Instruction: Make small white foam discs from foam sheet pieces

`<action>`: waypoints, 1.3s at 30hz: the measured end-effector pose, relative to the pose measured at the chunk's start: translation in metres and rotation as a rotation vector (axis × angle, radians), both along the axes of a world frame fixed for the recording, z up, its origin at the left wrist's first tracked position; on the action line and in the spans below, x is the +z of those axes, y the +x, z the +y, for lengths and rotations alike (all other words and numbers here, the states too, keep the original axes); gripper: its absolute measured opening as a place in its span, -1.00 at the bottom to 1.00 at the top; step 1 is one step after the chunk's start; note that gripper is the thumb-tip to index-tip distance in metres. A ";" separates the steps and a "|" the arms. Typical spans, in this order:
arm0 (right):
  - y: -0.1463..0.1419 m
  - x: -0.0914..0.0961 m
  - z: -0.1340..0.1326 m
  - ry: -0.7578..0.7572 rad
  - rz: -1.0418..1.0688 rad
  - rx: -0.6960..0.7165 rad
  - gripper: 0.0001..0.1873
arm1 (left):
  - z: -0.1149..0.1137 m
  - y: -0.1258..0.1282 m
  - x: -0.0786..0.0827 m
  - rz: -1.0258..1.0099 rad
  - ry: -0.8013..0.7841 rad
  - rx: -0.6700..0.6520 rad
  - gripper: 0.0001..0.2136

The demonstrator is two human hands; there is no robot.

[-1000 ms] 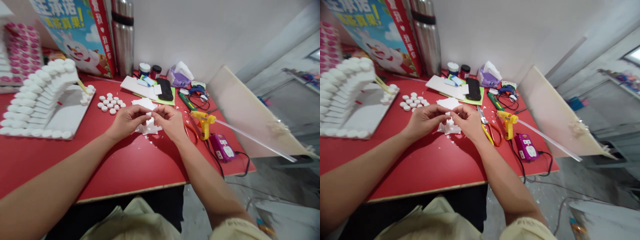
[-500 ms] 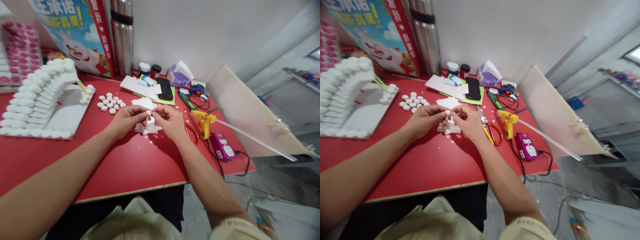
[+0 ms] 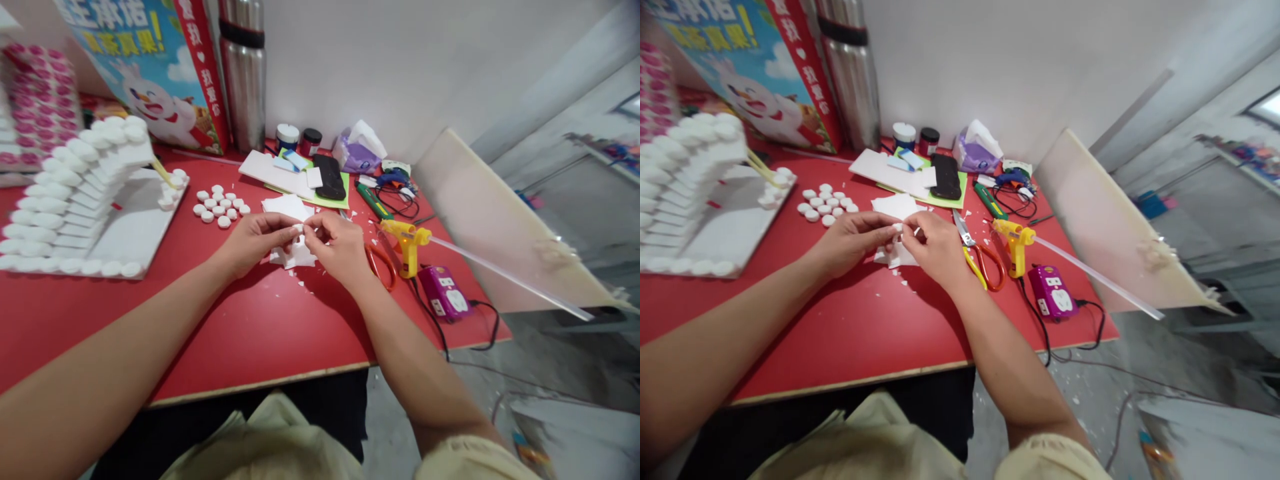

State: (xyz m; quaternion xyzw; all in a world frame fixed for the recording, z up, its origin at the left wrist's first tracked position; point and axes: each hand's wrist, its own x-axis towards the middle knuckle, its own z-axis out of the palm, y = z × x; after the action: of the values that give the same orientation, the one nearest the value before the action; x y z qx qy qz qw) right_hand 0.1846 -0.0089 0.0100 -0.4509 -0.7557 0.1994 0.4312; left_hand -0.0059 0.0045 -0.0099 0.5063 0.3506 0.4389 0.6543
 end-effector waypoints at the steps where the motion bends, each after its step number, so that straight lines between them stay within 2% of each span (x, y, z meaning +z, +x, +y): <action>1: 0.000 -0.001 0.000 -0.026 0.020 0.000 -0.87 | 0.000 0.000 0.000 -0.014 -0.025 -0.013 -0.66; 5: 0.001 -0.002 0.002 -0.144 0.111 0.010 -0.89 | 0.000 0.000 0.000 -0.045 -0.082 -0.029 -0.64; 8: 0.001 -0.002 0.001 -0.129 0.105 0.024 -0.90 | 0.000 -0.001 -0.001 -0.029 -0.034 -0.015 -0.64; 11: 0.000 -0.001 0.001 -0.107 0.110 0.021 -0.90 | 0.001 0.000 -0.002 0.025 0.082 0.034 -0.64; 17: 0.001 0.003 0.004 -0.335 0.362 0.018 -0.84 | 0.002 0.000 -0.005 0.204 0.427 0.193 -0.70; 20: 0.002 0.004 0.005 -0.402 0.413 0.038 -0.81 | 0.002 -0.001 -0.003 0.301 0.579 0.230 -0.76; 26: -0.001 0.002 0.005 -0.431 0.358 0.036 -0.86 | 0.001 -0.001 0.002 0.339 0.672 0.256 -0.80; 28: -0.001 0.001 0.005 -0.431 0.337 0.024 -0.87 | 0.000 0.000 0.002 0.325 0.652 0.267 -0.79; 30: -0.001 0.001 0.005 -0.420 0.321 0.022 -0.88 | 0.000 0.001 0.002 0.288 0.560 0.261 -0.76; 35: 0.001 0.002 0.006 -0.385 0.343 0.015 -0.88 | -0.001 0.002 0.002 0.054 0.067 0.153 -0.63; 39: 0.001 0.001 0.006 -0.360 0.372 0.024 -0.83 | -0.001 0.003 0.000 -0.070 -0.121 0.088 -0.65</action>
State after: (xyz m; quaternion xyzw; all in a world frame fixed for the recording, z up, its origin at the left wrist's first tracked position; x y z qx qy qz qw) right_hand 0.1861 -0.0029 0.0109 -0.4668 -0.6210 0.4155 0.4730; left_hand -0.0033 0.0033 -0.0097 0.4342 0.3753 0.4629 0.6756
